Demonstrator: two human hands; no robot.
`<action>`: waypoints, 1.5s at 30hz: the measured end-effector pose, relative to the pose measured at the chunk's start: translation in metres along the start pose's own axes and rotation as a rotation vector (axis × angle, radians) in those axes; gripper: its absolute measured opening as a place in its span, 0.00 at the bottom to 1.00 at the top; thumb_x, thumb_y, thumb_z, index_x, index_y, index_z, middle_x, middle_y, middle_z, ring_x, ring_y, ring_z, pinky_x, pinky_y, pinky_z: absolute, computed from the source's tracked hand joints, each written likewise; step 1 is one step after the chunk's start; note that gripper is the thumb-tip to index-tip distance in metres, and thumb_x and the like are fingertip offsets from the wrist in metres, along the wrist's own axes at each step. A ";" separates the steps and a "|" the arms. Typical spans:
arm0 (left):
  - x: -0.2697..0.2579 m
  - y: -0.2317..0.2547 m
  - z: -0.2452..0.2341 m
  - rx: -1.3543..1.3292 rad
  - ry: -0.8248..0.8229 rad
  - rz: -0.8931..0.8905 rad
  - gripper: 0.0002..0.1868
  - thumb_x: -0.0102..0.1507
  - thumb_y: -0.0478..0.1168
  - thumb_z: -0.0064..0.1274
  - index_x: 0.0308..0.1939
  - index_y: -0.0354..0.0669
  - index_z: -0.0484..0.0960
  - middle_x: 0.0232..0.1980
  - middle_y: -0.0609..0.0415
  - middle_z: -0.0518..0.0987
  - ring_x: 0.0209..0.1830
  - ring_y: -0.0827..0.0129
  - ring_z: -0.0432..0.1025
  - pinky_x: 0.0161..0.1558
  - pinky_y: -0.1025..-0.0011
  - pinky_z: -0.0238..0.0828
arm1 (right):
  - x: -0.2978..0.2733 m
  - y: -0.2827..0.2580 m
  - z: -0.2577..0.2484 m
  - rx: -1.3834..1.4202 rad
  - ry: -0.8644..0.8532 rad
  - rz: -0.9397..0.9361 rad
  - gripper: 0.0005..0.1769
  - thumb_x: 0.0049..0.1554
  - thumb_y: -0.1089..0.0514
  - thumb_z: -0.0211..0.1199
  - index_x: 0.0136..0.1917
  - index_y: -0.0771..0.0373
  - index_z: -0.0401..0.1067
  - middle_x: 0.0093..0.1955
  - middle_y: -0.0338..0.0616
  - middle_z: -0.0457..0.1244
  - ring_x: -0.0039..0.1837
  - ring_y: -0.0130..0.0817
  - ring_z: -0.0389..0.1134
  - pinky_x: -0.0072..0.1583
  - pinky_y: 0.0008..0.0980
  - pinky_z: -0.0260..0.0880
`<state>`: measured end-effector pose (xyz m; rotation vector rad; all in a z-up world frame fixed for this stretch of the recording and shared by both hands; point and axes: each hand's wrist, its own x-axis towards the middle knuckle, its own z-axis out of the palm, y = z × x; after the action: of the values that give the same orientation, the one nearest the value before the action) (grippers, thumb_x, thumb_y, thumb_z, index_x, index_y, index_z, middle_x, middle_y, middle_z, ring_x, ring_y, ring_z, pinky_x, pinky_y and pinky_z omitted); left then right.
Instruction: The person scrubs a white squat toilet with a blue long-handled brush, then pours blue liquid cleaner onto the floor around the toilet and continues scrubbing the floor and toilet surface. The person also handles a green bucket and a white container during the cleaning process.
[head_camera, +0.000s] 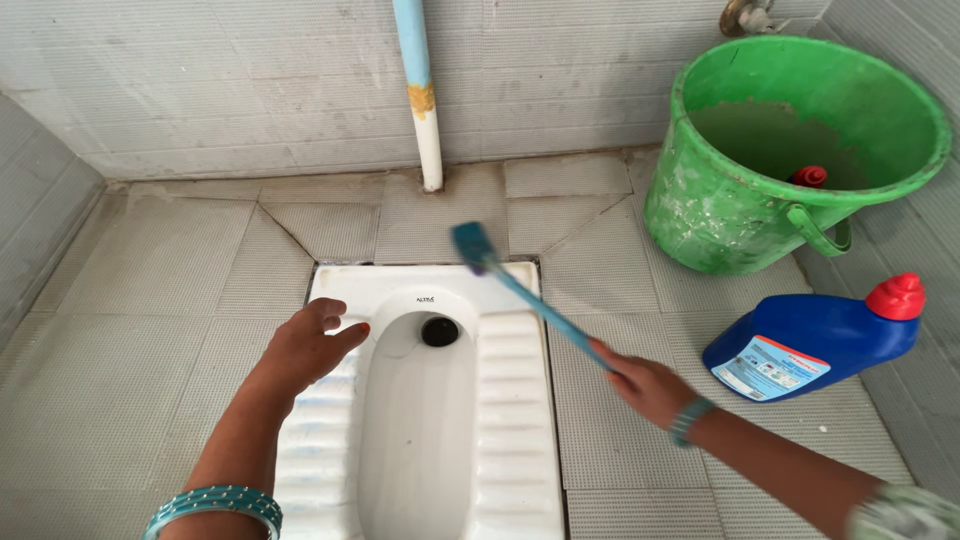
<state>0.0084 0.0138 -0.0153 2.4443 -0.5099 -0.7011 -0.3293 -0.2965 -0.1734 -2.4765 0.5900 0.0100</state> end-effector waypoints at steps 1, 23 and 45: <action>0.000 0.001 0.000 -0.016 -0.004 -0.001 0.34 0.62 0.51 0.58 0.69 0.44 0.70 0.71 0.43 0.71 0.69 0.49 0.69 0.60 0.54 0.74 | 0.021 -0.014 0.008 -0.034 -0.034 0.008 0.38 0.61 0.56 0.55 0.80 0.39 0.46 0.41 0.42 0.67 0.33 0.33 0.67 0.38 0.37 0.72; 0.008 0.018 0.017 0.013 -0.020 0.004 0.35 0.61 0.54 0.57 0.69 0.48 0.70 0.71 0.45 0.71 0.71 0.50 0.68 0.64 0.54 0.70 | 0.064 -0.030 0.029 -0.185 0.049 0.071 0.39 0.64 0.56 0.50 0.83 0.45 0.40 0.37 0.48 0.64 0.35 0.37 0.67 0.36 0.40 0.72; 0.017 0.024 0.027 0.015 -0.052 0.028 0.36 0.60 0.54 0.59 0.69 0.46 0.70 0.71 0.44 0.72 0.73 0.51 0.65 0.68 0.56 0.66 | 0.084 -0.055 0.008 -0.350 0.038 0.005 0.33 0.65 0.52 0.49 0.81 0.44 0.45 0.41 0.51 0.66 0.37 0.42 0.70 0.38 0.42 0.74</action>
<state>0.0020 -0.0237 -0.0272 2.4333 -0.5710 -0.7540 -0.2298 -0.2867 -0.1619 -2.8190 0.6573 0.0739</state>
